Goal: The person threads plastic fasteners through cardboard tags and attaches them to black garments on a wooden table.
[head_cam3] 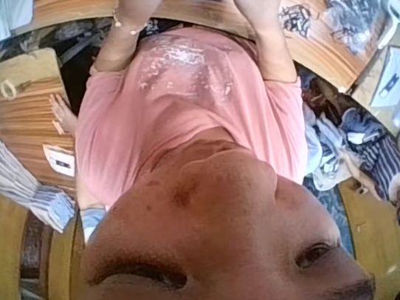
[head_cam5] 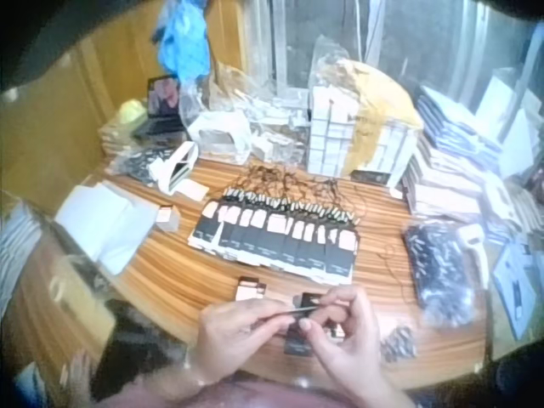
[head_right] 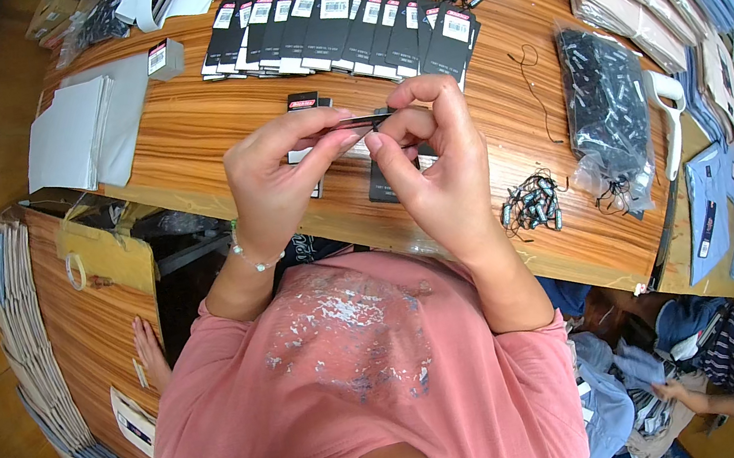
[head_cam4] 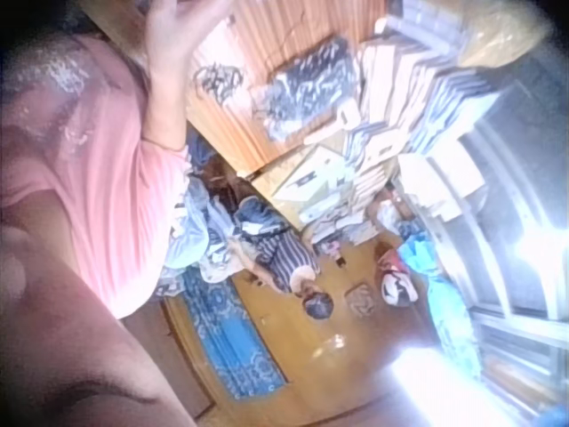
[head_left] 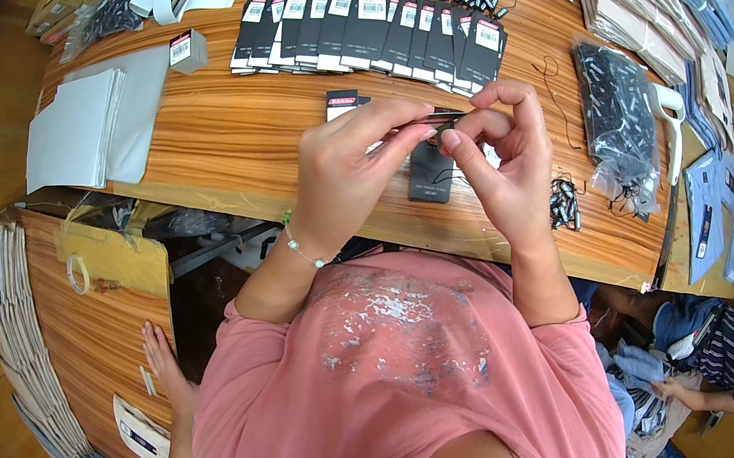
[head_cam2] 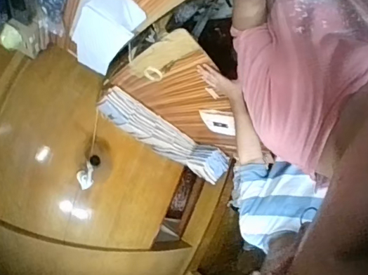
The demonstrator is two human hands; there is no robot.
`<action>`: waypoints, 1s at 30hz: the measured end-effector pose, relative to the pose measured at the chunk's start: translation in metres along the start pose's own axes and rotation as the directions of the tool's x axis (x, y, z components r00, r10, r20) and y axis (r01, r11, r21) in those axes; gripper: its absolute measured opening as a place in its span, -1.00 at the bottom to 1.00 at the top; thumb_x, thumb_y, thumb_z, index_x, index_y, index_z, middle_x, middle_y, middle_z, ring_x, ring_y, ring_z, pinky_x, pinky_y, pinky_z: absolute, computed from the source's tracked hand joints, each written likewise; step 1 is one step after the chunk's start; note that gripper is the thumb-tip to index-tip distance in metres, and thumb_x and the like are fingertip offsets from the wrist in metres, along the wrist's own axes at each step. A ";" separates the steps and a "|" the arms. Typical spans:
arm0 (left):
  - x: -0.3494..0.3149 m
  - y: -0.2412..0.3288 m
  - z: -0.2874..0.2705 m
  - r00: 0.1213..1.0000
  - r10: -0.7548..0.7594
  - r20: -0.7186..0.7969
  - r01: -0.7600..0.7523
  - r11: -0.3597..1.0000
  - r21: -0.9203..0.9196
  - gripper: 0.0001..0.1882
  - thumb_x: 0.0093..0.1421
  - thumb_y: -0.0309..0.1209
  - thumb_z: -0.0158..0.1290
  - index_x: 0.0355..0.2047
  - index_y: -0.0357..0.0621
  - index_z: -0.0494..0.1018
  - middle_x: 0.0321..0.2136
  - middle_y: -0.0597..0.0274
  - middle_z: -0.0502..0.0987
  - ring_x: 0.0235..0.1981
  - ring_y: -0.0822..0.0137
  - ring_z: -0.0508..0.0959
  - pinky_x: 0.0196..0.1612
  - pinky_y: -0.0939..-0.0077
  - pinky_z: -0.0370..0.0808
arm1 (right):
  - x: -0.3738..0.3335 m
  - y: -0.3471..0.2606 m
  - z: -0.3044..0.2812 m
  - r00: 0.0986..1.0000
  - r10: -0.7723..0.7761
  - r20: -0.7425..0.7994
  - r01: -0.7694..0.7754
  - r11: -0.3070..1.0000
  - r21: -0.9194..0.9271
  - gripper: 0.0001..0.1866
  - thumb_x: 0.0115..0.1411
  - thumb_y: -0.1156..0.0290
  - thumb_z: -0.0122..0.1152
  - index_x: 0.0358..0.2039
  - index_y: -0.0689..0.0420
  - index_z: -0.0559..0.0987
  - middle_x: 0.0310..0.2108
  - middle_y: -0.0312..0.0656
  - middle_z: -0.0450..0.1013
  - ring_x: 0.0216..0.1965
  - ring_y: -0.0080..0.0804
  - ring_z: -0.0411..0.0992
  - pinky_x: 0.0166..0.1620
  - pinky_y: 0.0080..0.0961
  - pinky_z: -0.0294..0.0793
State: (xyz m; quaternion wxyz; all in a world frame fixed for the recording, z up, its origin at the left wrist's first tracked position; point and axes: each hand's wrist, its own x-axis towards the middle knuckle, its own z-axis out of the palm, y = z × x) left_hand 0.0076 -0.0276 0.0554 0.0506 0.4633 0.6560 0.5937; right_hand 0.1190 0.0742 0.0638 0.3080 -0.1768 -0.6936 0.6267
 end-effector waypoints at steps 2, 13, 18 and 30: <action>0.001 0.002 0.000 0.998 0.057 0.009 -0.057 0.997 0.044 -0.85 -0.09 -0.53 0.14 -0.43 -0.24 0.48 -0.50 0.19 0.53 -0.52 0.34 0.53 -0.49 0.60 0.44 | 0.000 -0.001 -0.001 1.000 -0.020 -0.001 0.020 0.998 -0.064 -0.70 -0.02 0.67 0.09 -0.30 0.18 0.24 -0.62 -0.35 0.31 -0.58 -0.75 0.22 -0.51 -0.78 0.18; 0.002 0.000 -0.003 0.992 0.024 0.124 -0.027 0.999 0.025 -0.85 -0.12 -0.62 0.12 -0.44 -0.28 0.52 -0.48 0.16 0.54 -0.44 0.37 0.53 -0.35 0.61 0.44 | 0.003 -0.003 -0.008 0.995 -0.064 0.082 0.086 0.950 -0.301 -0.75 -0.03 0.64 0.10 -0.36 0.17 0.26 -0.63 -0.30 0.32 -0.60 -0.67 0.27 -0.52 -0.72 0.20; 0.005 0.002 -0.003 0.991 0.020 0.133 -0.021 1.000 0.007 -0.85 -0.10 -0.60 0.11 -0.43 -0.27 0.52 -0.48 0.16 0.55 -0.44 0.39 0.52 -0.31 0.59 0.42 | 0.004 -0.003 -0.009 0.995 -0.004 0.101 0.029 0.970 -0.242 -0.75 -0.03 0.64 0.10 -0.37 0.16 0.25 -0.63 -0.34 0.31 -0.59 -0.71 0.22 -0.51 -0.75 0.15; 0.006 -0.005 -0.008 0.985 0.072 0.156 -0.081 0.995 0.053 -0.88 -0.11 -0.55 0.11 -0.48 -0.21 0.52 -0.50 0.20 0.53 -0.44 0.26 0.50 -0.29 0.50 0.41 | 0.005 0.003 -0.005 0.994 0.094 0.060 -0.095 0.995 0.010 -0.65 0.02 0.67 0.07 -0.16 0.24 0.28 -0.54 -0.26 0.41 -0.45 -0.66 0.36 -0.34 -0.74 0.34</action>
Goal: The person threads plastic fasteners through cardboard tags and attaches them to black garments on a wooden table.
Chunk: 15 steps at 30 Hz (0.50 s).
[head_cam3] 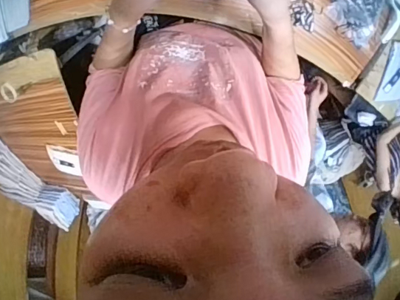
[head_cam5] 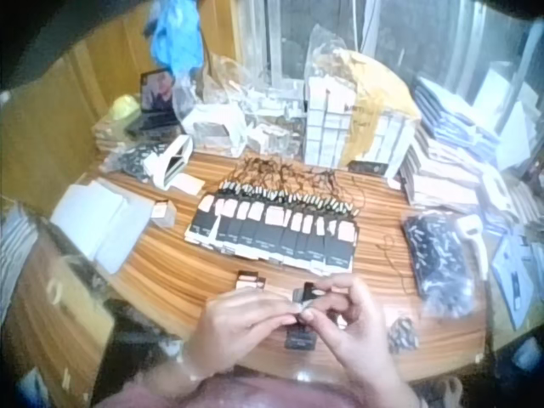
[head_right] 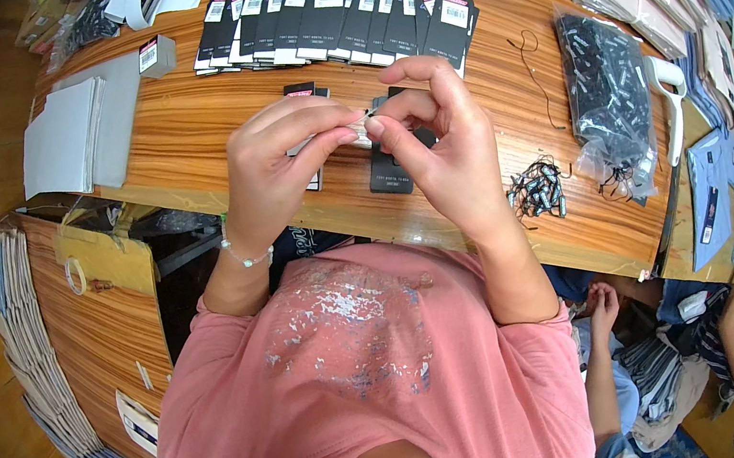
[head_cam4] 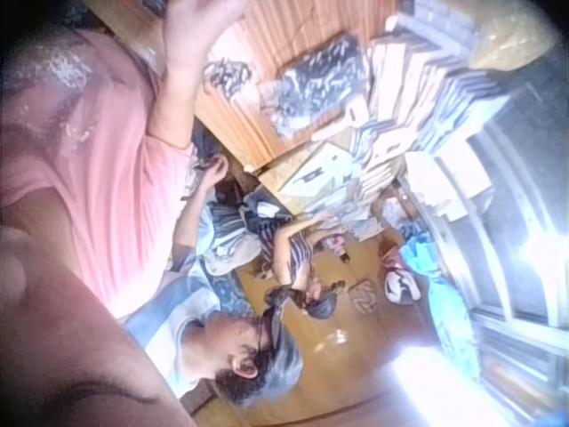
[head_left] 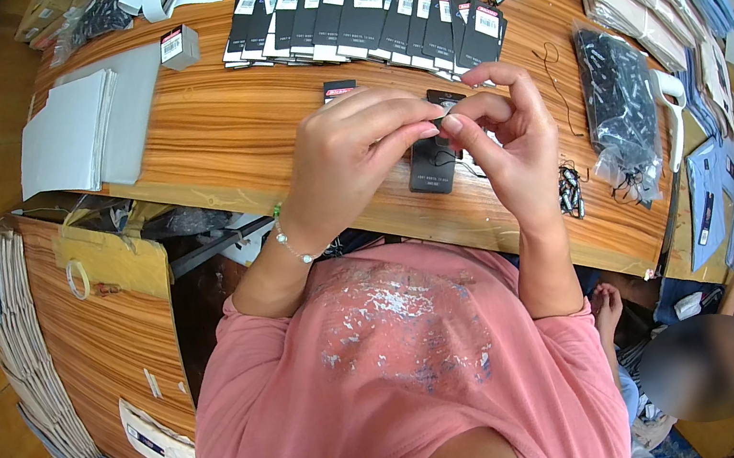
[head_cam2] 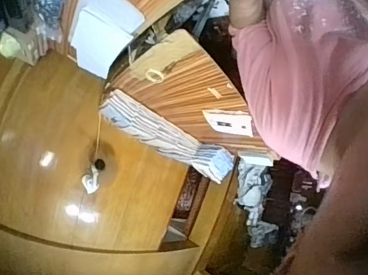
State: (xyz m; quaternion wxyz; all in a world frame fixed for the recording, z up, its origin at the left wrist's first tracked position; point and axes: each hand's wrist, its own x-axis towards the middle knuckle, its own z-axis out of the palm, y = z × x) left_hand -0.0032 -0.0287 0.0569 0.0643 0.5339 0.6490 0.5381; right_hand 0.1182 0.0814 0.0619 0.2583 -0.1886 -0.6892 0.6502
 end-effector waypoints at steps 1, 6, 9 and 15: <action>-0.001 -0.001 0.000 1.000 0.007 0.004 -0.007 1.000 0.007 -0.87 -0.12 -0.55 0.11 -0.47 -0.19 0.52 -0.49 0.22 0.53 -0.43 0.27 0.50 -0.29 0.50 0.41 | 0.000 -0.001 0.000 0.999 0.034 0.018 -0.035 0.997 0.066 -0.66 0.02 0.67 0.07 -0.16 0.26 0.30 -0.52 -0.25 0.41 -0.44 -0.65 0.37 -0.33 -0.73 0.35; 0.002 -0.006 -0.002 0.974 0.225 0.005 -0.222 0.955 0.197 -0.85 -0.11 -0.46 0.10 -0.45 -0.07 0.52 -0.46 0.33 0.49 -0.40 0.32 0.47 -0.34 0.50 0.39 | 0.005 0.001 -0.005 0.981 0.157 0.118 -0.181 0.957 0.227 -0.74 0.05 0.66 0.05 -0.19 0.31 0.39 -0.43 -0.20 0.45 -0.40 -0.60 0.41 -0.29 -0.72 0.38; -0.001 -0.012 -0.003 0.957 0.290 0.029 -0.288 0.924 0.252 -0.84 -0.14 -0.42 0.07 -0.46 0.01 0.52 -0.44 0.42 0.48 -0.35 0.36 0.43 -0.26 0.44 0.36 | 0.003 0.010 -0.010 0.966 0.197 0.164 -0.248 0.886 0.393 -0.85 0.08 0.57 0.05 -0.30 0.29 0.43 -0.42 -0.21 0.45 -0.38 -0.62 0.39 -0.27 -0.74 0.35; 0.002 -0.016 0.000 0.888 0.450 0.099 -0.449 0.798 0.402 -0.84 -0.13 -0.37 0.02 -0.48 0.11 0.53 -0.46 0.49 0.47 -0.35 0.43 0.42 -0.13 0.32 0.27 | 0.004 0.024 -0.005 0.976 0.183 0.122 -0.219 0.864 0.454 -0.91 0.09 0.47 0.07 -0.40 0.22 0.45 -0.37 -0.30 0.37 -0.34 -0.62 0.30 -0.24 -0.72 0.27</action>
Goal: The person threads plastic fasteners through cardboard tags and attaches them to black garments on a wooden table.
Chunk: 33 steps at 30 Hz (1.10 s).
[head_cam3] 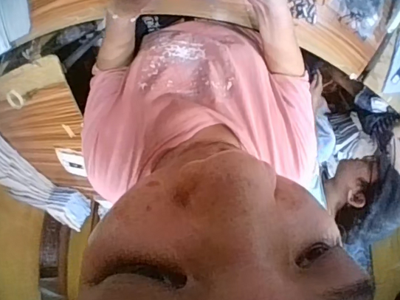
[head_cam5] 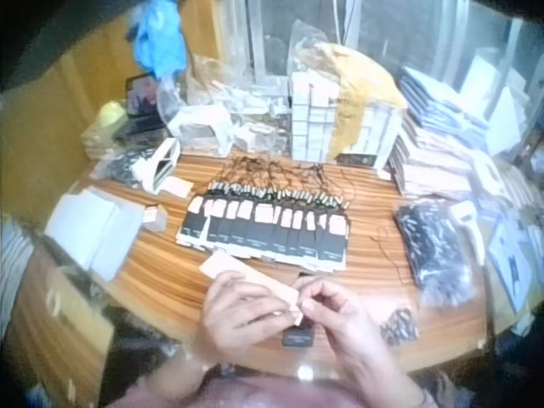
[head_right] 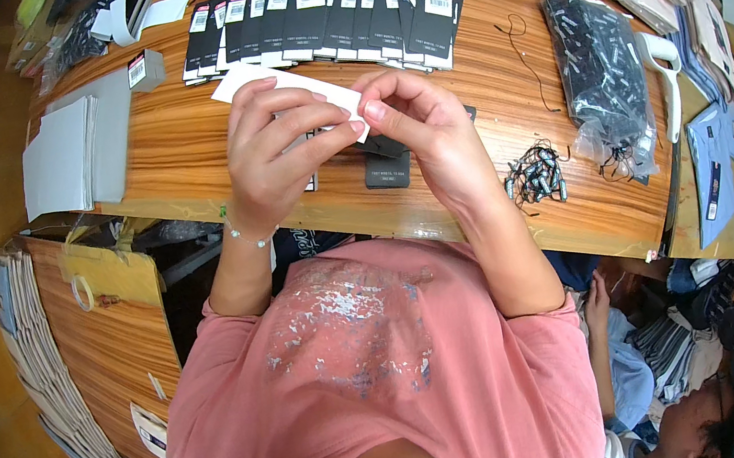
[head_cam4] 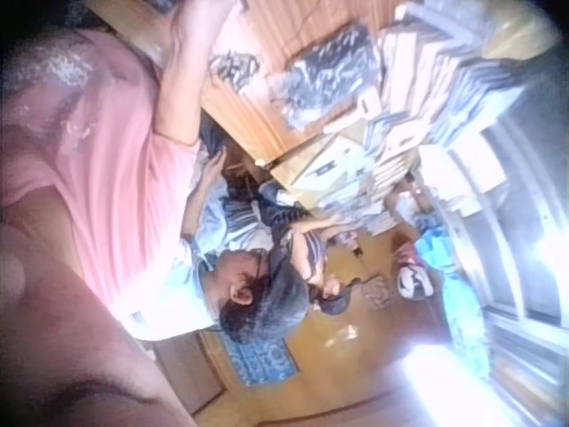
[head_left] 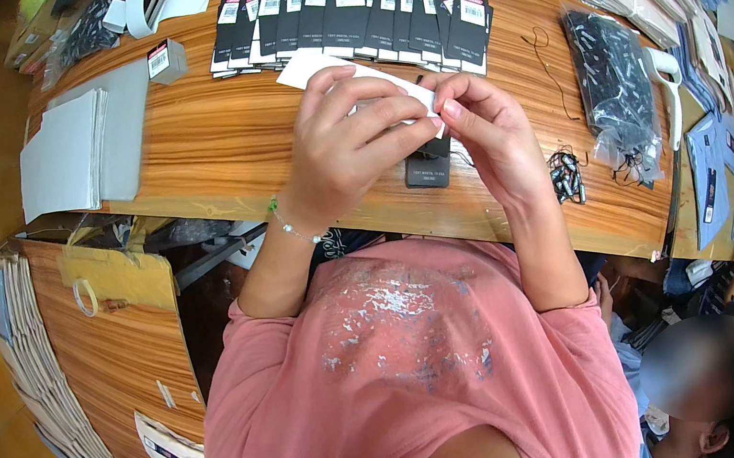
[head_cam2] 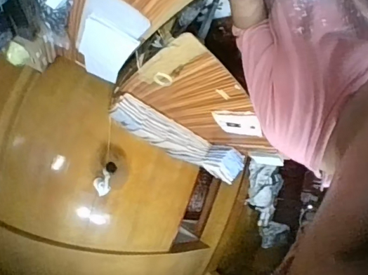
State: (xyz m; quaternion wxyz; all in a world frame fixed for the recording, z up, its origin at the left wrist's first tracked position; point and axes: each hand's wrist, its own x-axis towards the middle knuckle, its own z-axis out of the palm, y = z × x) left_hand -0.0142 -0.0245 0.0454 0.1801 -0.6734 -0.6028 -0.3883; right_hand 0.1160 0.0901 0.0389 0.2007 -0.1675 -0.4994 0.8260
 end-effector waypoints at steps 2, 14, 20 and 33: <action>0.000 0.000 0.001 1.000 0.008 0.008 -0.008 1.000 -0.012 -0.84 -0.13 -0.37 0.02 -0.48 0.12 0.53 -0.47 0.50 0.48 -0.35 0.44 0.42 -0.11 0.31 0.26 | 0.001 -0.001 -0.001 0.999 -0.050 0.016 0.052 0.991 -0.123 -0.91 0.09 0.46 0.07 -0.42 0.21 0.45 -0.35 -0.32 0.34 -0.31 -0.61 0.28 -0.22 -0.72 0.24; -0.007 -0.011 0.011 0.998 -0.012 0.059 0.021 0.988 -0.154 -0.91 -0.09 -0.45 0.02 -0.50 -0.02 0.47 -0.44 0.45 0.49 -0.34 0.39 0.47 -0.11 0.31 0.30 | 0.004 -0.024 -0.003 0.937 -0.341 -0.078 0.339 0.940 -0.035 -0.89 0.18 0.45 -0.05 -0.36 0.23 0.38 -0.45 -0.14 0.40 -0.47 -0.58 0.30 -0.32 -0.69 0.30; -0.013 -0.003 0.022 0.968 -0.248 -0.021 0.199 0.823 -0.532 -0.76 -0.09 -0.73 -0.09 -0.40 -0.18 0.40 -0.44 0.18 0.48 -0.36 0.24 0.49 -0.29 0.40 0.42 | 0.004 -0.039 -0.001 0.903 -0.429 -0.014 0.426 0.891 0.158 -0.87 0.20 0.44 -0.09 -0.30 0.23 0.34 -0.46 -0.07 0.40 -0.50 -0.51 0.35 -0.35 -0.65 0.36; -0.009 0.035 0.034 0.773 -0.431 0.466 0.488 -0.065 -0.870 -0.58 0.02 -0.31 0.10 -0.14 -0.13 0.24 -0.47 0.24 0.23 -0.55 0.41 0.30 -0.54 0.60 0.33 | 0.004 -0.038 -0.018 0.837 -0.521 -0.167 0.539 0.837 0.089 -0.87 0.17 0.45 -0.06 -0.36 0.26 0.35 -0.49 -0.08 0.45 -0.49 -0.46 0.46 -0.41 -0.64 0.45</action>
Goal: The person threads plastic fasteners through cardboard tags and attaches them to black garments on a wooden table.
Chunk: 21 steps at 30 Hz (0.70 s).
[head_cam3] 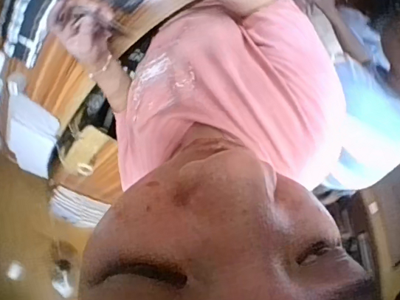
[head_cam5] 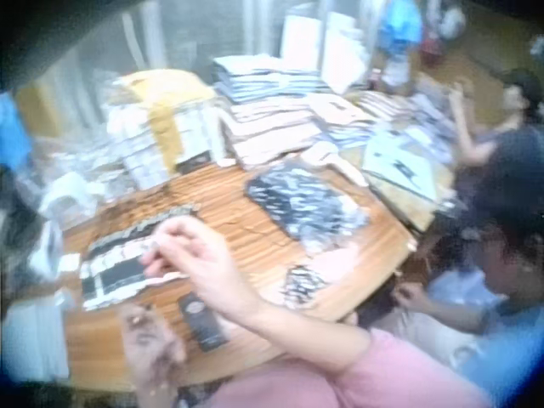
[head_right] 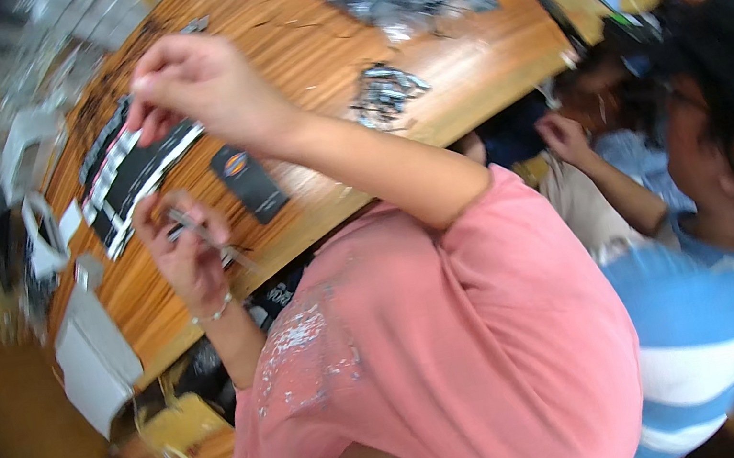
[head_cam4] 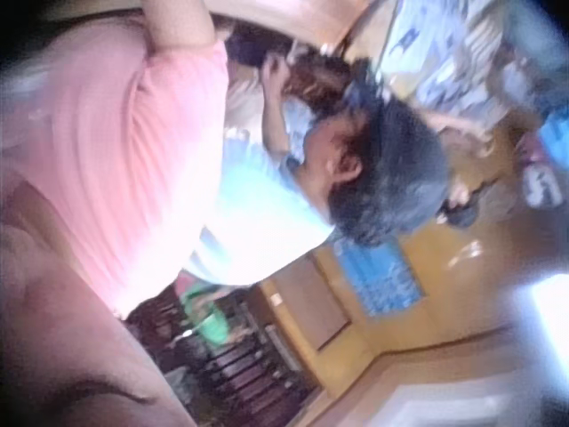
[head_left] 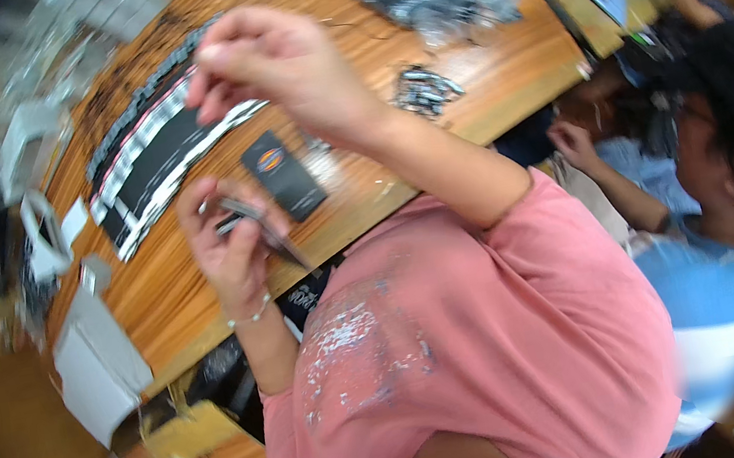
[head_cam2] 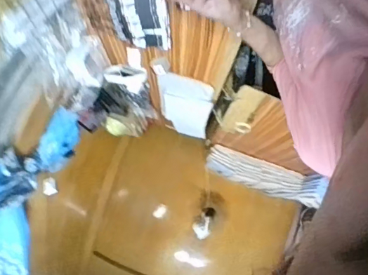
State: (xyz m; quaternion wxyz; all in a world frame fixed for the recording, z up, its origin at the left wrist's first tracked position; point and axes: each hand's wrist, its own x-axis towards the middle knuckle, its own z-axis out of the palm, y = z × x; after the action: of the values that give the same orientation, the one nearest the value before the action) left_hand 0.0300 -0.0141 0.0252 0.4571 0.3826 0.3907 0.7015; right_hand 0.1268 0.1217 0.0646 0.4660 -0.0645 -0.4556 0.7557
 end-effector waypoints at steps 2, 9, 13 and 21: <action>0.003 -0.007 -0.016 0.983 0.057 0.176 -0.030 0.987 -0.156 -0.64 0.05 -0.31 0.08 -0.20 -0.20 0.29 -0.44 0.15 0.29 -0.54 0.37 0.37 -0.57 0.59 0.38 | -0.002 0.001 -0.002 1.000 0.006 0.003 -0.006 1.000 0.013 -0.87 0.16 0.45 -0.04 -0.38 0.27 0.35 -0.51 -0.09 0.45 -0.53 -0.47 0.45 -0.44 -0.67 0.44; -0.004 -0.018 -0.037 0.982 0.015 0.189 0.035 0.965 -0.260 -0.78 0.13 -0.33 -0.02 -0.29 -0.22 0.41 -0.35 0.09 0.39 -0.63 0.35 0.41 -0.63 0.62 0.38 | -0.022 -0.011 -0.031 0.986 0.143 0.081 -0.122 0.967 -0.225 -0.85 0.15 0.41 0.00 -0.32 0.23 0.40 -0.44 -0.17 0.46 -0.46 -0.51 0.46 -0.38 -0.68 0.45; -0.010 -0.012 -0.048 0.992 0.082 0.098 -0.045 0.941 -0.337 -0.81 0.15 -0.40 -0.06 -0.25 -0.19 0.41 -0.33 0.18 0.39 -0.61 0.33 0.43 -0.62 0.60 0.38 | -0.038 -0.084 -0.073 0.948 0.252 0.196 -0.051 0.725 -0.687 -0.72 0.14 0.36 0.02 -0.20 0.28 0.46 -0.30 -0.09 0.45 -0.33 -0.49 0.45 -0.27 -0.60 0.46; -0.012 0.003 -0.070 0.988 0.113 0.108 -0.065 0.924 -0.377 -0.81 0.16 -0.35 -0.07 -0.23 -0.08 0.42 -0.31 0.33 0.36 -0.59 0.49 0.34 -0.58 0.65 0.27 | -0.155 -0.194 -0.229 0.892 -0.043 0.451 0.185 0.943 -0.277 -0.80 -0.02 0.36 0.20 -0.43 0.23 0.55 -0.49 0.01 0.48 -0.56 -0.20 0.45 -0.54 -0.47 0.46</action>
State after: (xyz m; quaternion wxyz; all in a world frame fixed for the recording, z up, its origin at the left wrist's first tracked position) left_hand -0.0306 -0.0398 -0.0022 0.5130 0.3502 0.2026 0.7570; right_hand 0.4579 0.1768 0.0266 0.3793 0.0615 -0.6655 0.6399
